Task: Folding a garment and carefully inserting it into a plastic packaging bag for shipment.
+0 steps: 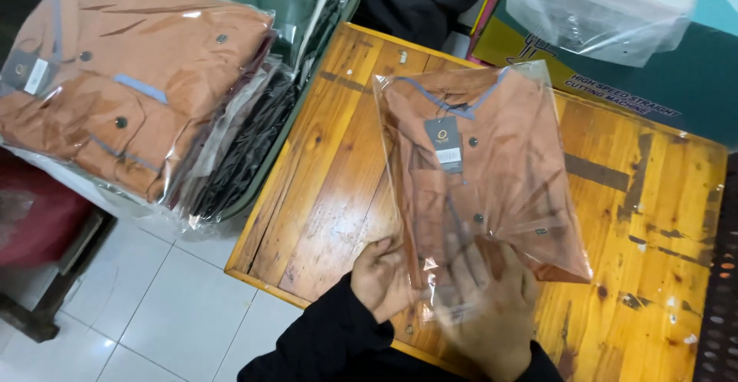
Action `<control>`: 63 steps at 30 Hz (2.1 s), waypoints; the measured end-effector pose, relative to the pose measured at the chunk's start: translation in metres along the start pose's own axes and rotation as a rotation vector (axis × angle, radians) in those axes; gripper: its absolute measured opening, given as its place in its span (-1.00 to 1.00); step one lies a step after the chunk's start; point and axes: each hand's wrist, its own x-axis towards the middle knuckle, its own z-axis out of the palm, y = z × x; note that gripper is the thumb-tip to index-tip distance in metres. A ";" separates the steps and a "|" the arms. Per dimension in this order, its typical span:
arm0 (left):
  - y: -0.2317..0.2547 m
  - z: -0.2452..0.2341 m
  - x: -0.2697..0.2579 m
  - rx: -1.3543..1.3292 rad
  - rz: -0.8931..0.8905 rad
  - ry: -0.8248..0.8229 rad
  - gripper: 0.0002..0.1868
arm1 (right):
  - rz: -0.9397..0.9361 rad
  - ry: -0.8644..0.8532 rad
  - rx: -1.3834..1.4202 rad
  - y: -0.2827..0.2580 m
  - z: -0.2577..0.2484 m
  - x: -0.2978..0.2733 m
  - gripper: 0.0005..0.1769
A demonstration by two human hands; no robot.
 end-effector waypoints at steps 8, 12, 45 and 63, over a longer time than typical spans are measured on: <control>0.022 0.036 -0.004 0.596 -0.309 0.426 -0.26 | 0.242 -0.043 0.355 0.001 0.038 -0.031 0.12; 0.097 0.109 -0.013 1.516 -0.304 0.487 -0.07 | -0.025 0.088 0.284 0.007 0.048 -0.028 -0.85; 0.198 0.017 0.141 2.561 0.451 -0.102 -0.41 | -0.236 -0.041 0.344 -0.020 0.047 -0.015 -0.30; 0.194 0.033 0.130 2.744 0.707 -0.102 -0.45 | -0.063 -0.367 0.071 0.003 0.039 -0.059 0.24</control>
